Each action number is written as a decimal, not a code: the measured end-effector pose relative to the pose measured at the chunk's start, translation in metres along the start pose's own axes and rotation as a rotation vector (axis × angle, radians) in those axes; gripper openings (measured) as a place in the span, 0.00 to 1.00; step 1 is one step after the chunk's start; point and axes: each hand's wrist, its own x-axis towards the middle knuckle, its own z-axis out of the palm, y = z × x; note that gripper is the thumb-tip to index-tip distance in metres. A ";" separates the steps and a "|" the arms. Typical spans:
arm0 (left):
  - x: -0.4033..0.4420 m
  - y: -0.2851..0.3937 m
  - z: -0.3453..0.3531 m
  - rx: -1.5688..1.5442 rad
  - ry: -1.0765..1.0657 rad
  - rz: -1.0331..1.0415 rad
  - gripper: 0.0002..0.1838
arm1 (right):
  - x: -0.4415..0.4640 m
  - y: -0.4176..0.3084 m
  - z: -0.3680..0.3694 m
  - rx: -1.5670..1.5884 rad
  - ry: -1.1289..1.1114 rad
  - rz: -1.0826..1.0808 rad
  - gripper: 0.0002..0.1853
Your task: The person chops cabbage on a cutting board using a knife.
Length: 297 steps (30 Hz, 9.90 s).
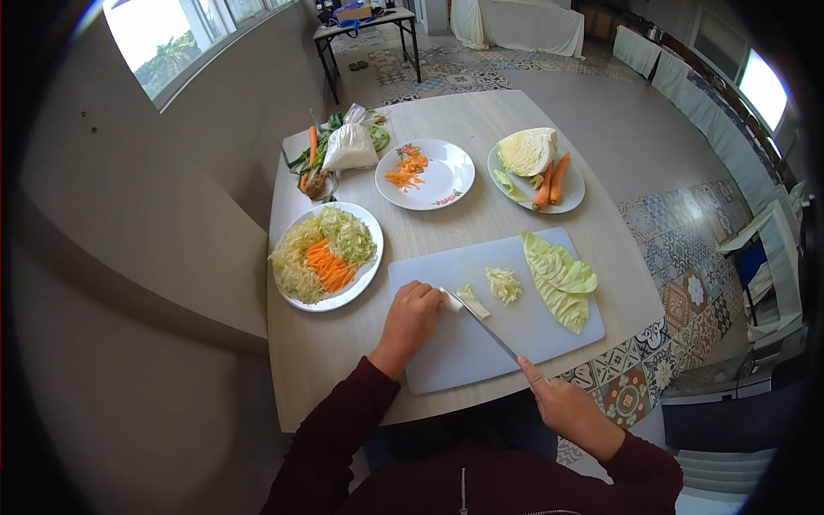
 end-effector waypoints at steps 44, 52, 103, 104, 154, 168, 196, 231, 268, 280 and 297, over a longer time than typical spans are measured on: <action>0.007 0.028 0.027 -0.138 -0.111 0.103 0.07 | 0.016 -0.009 0.007 0.370 0.244 0.168 0.30; 0.011 0.026 0.033 -0.157 -0.113 0.076 0.08 | 0.025 -0.015 0.007 0.390 0.294 0.102 0.31; 0.008 0.027 0.034 -0.135 -0.067 0.104 0.06 | -0.007 -0.032 -0.005 0.279 0.128 0.127 0.33; 0.008 0.026 0.034 -0.136 -0.067 0.103 0.06 | -0.007 -0.032 -0.005 0.284 0.134 0.129 0.33; 0.007 0.027 0.038 -0.114 -0.059 0.128 0.07 | 0.013 -0.019 0.008 0.490 0.185 0.110 0.30; 0.007 0.027 0.040 -0.109 -0.017 0.149 0.06 | -0.012 -0.037 -0.018 0.638 0.008 0.236 0.30; 0.026 0.034 0.038 -0.094 -0.163 -0.101 0.04 | 0.011 -0.036 -0.001 0.473 0.099 0.195 0.31; 0.013 0.029 0.045 -0.125 -0.042 0.046 0.04 | 0.009 -0.015 0.011 0.596 0.219 0.162 0.31; 0.013 0.031 0.049 -0.128 -0.002 0.028 0.05 | 0.003 -0.033 -0.009 0.795 -0.033 0.283 0.32; 0.012 0.033 0.045 -0.147 0.001 0.033 0.05 | 0.038 -0.024 0.022 0.558 0.162 0.135 0.31; 0.013 0.029 0.047 -0.127 -0.014 0.005 0.06 | 0.015 -0.032 0.013 0.702 0.122 0.214 0.32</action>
